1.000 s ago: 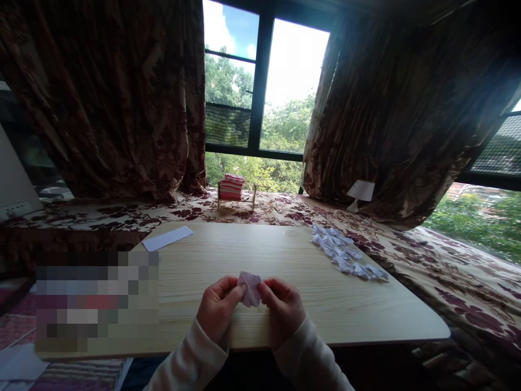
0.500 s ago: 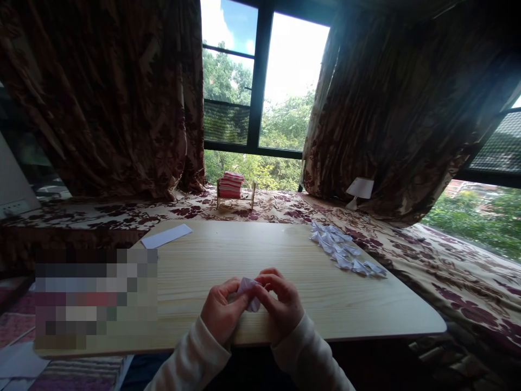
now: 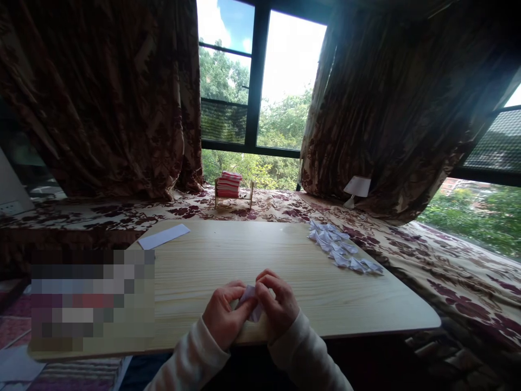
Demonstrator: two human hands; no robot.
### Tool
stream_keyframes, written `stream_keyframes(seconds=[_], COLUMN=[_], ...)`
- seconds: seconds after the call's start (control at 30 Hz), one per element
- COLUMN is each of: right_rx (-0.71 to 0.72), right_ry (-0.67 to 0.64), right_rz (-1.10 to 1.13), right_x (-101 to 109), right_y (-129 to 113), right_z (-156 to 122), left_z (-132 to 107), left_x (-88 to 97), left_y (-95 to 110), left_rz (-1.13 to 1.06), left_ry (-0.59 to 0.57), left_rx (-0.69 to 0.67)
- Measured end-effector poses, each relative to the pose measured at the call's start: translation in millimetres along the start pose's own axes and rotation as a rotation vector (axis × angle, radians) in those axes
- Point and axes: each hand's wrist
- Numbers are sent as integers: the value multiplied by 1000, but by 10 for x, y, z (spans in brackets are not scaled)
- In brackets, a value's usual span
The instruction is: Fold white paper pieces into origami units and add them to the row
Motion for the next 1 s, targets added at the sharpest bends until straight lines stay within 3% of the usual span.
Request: stream_keyframes(seconds=[0.2, 0.37, 0.53, 0.63, 0.87, 1.0], right_rx=[-148, -117, -129, -138, -134, -15], right_ry=[110, -123, 37, 60, 8, 157], right_rz=[88, 93, 113, 125, 184, 169], right_x=[58, 4, -14, 15, 1, -1], right_y=[122, 85, 64, 52, 67, 121], right_z=[42, 16, 1, 8, 2, -12], left_z=[53, 64, 61, 55, 50, 66], left_x=[66, 94, 73, 68, 74, 86], left_y=[-94, -141, -112, -103, -118, -168], left_rz=[-155, -261, -303, -298, -320, -344], left_ry=[176, 235, 194, 170, 217, 288], left_rx=[72, 91, 94, 91, 96, 93])
Point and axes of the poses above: each hand's wrist, its own z-axis towards the middle knuckle, its own x-axis out of the back of the hand, y = z × x, and after that the axes turned 5 degrees about -y, right-handed
